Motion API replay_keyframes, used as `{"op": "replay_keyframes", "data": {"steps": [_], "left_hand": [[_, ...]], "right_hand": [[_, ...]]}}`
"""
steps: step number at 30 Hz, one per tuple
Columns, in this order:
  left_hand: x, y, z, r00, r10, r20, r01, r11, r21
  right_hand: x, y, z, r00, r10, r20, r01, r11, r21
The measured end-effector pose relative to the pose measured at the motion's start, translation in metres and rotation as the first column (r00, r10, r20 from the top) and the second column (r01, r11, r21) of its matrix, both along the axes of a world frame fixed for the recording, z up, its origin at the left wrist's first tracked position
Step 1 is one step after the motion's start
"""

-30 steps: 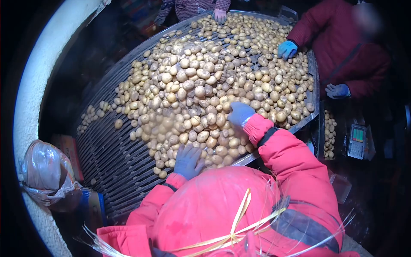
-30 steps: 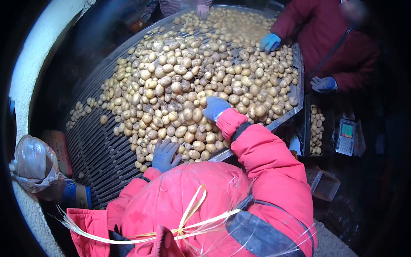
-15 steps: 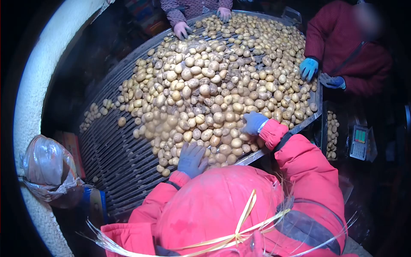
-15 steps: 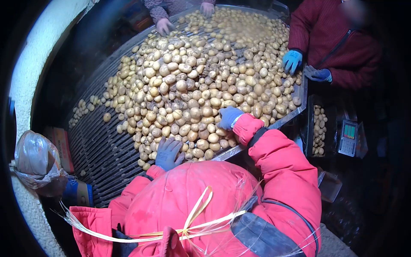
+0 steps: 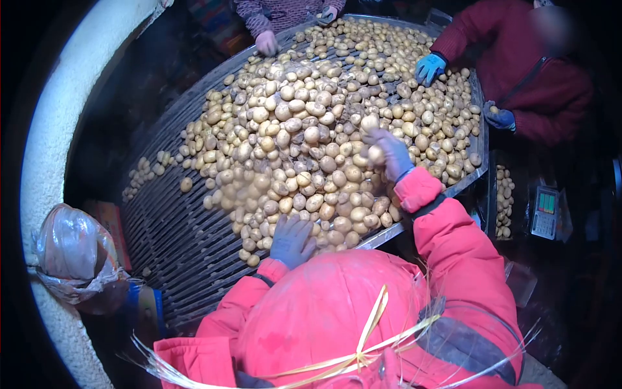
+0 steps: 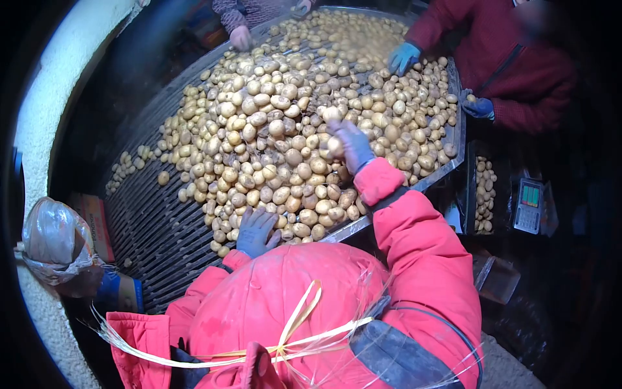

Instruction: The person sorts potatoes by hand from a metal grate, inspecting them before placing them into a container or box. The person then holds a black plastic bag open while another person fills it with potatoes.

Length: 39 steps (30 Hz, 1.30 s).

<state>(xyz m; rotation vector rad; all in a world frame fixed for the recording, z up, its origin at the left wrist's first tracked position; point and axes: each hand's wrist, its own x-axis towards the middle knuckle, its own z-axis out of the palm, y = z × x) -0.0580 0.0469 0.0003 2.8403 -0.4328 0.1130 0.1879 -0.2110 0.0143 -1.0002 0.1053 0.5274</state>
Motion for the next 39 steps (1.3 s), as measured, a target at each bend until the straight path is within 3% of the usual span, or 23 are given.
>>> {"op": "replay_keyframes", "data": {"steps": [1,2,4,7,9,10,11,12,13,14,17,19,20,21,23,26,28,30,31,33,36,37,39], "left_hand": [[0.0,0.0,0.0,1.0,0.0,-0.005,0.0,1.0,-0.004],[0.0,0.0,0.0,1.0,0.002,-0.011,-0.002,1.0,-0.009],[0.001,0.0,0.001,1.0,0.0,0.0,0.0,1.0,-0.01],[0.0,-0.001,0.001,1.0,0.003,0.003,-0.003,1.0,-0.018],[-0.001,0.0,0.003,1.0,0.003,-0.005,-0.003,1.0,-0.017],[-0.001,0.0,0.004,1.0,0.004,-0.002,-0.004,1.0,-0.018],[0.001,-0.002,0.005,1.0,0.005,0.005,-0.005,1.0,-0.022],[0.001,-0.002,0.005,1.0,0.003,0.007,-0.002,1.0,-0.026],[0.0,-0.001,0.005,1.0,0.001,0.011,-0.001,1.0,-0.027],[0.0,-0.001,0.004,1.0,0.0,0.015,0.0,1.0,-0.028],[0.002,0.0,0.001,1.0,-0.008,-0.001,0.008,1.0,-0.004],[0.003,-0.001,0.002,1.0,-0.014,-0.002,0.014,1.0,-0.007],[0.002,-0.001,0.003,1.0,-0.011,-0.004,0.011,1.0,-0.008],[0.001,-0.001,0.001,1.0,-0.013,-0.004,0.013,1.0,-0.006],[0.0,0.001,-0.002,1.0,-0.009,0.003,0.009,1.0,-0.013],[-0.002,-0.001,0.004,1.0,-0.001,-0.017,0.001,1.0,-0.004],[-0.006,0.001,0.004,1.0,0.005,-0.013,-0.005,1.0,-0.008],[-0.006,0.001,0.001,0.999,0.004,0.038,-0.002,0.999,-0.04],[-0.005,0.001,0.001,0.999,0.013,0.041,-0.011,0.999,-0.041],[-0.004,0.001,0.002,1.0,0.011,0.001,-0.01,1.0,-0.029],[-0.004,0.0,0.007,1.0,0.008,-0.019,-0.008,1.0,-0.006],[-0.004,0.001,0.008,1.0,0.006,-0.015,-0.006,1.0,0.001],[-0.005,0.006,0.005,1.0,0.014,-0.026,-0.014,1.0,0.015]], "right_hand": [[0.0,0.01,-0.018,0.939,0.147,0.312,-0.001,0.907,-0.422],[-0.003,0.019,-0.028,0.775,0.393,0.495,0.144,0.653,-0.744],[-0.023,0.028,-0.033,0.528,0.789,0.316,0.089,0.318,-0.944],[-0.038,0.035,-0.039,0.551,0.734,0.397,0.196,0.349,-0.916],[-0.027,0.029,-0.035,0.543,0.775,0.322,0.041,0.359,-0.932],[-0.021,0.02,-0.041,0.546,0.773,0.324,0.042,0.361,-0.932],[-0.013,0.009,-0.049,0.646,0.66,0.384,-0.167,0.613,-0.772],[-0.011,0.002,-0.042,0.751,0.539,0.382,-0.32,0.803,-0.503],[-0.018,-0.012,-0.022,0.902,0.41,0.136,-0.364,0.892,-0.269],[-0.018,-0.013,-0.03,0.902,0.409,0.136,-0.362,0.891,-0.274],[-0.035,-0.011,-0.04,0.709,0.661,0.246,-0.463,0.699,-0.545],[-0.053,0.007,-0.038,0.595,0.757,0.27,-0.312,0.527,-0.791],[-0.058,0.015,-0.034,0.498,0.804,0.325,-0.098,0.425,-0.9],[-0.064,0.025,-0.022,0.5,0.802,0.327,-0.097,0.427,-0.899],[-0.073,0.04,0.005,0.496,0.866,0.063,0.0,0.072,-0.997],[-0.065,0.039,0.029,0.533,0.845,0.042,0.058,0.013,-0.998],[-0.036,0.044,0.024,0.539,0.841,0.045,0.0,0.053,-0.999],[-0.017,0.052,0.019,0.636,0.704,0.315,0.193,0.25,-0.949],[-0.008,0.06,0.018,0.629,0.71,0.317,0.194,0.252,-0.948],[0.007,0.082,0.014,0.469,0.747,0.471,0.331,0.346,-0.878],[0.017,0.1,-0.003,0.363,0.813,0.455,0.341,0.338,-0.877],[0.018,0.101,-0.006,0.377,0.79,0.483,0.274,0.403,-0.873],[0.011,0.094,0.001,0.347,0.811,0.47,0.236,0.41,-0.881]]}}
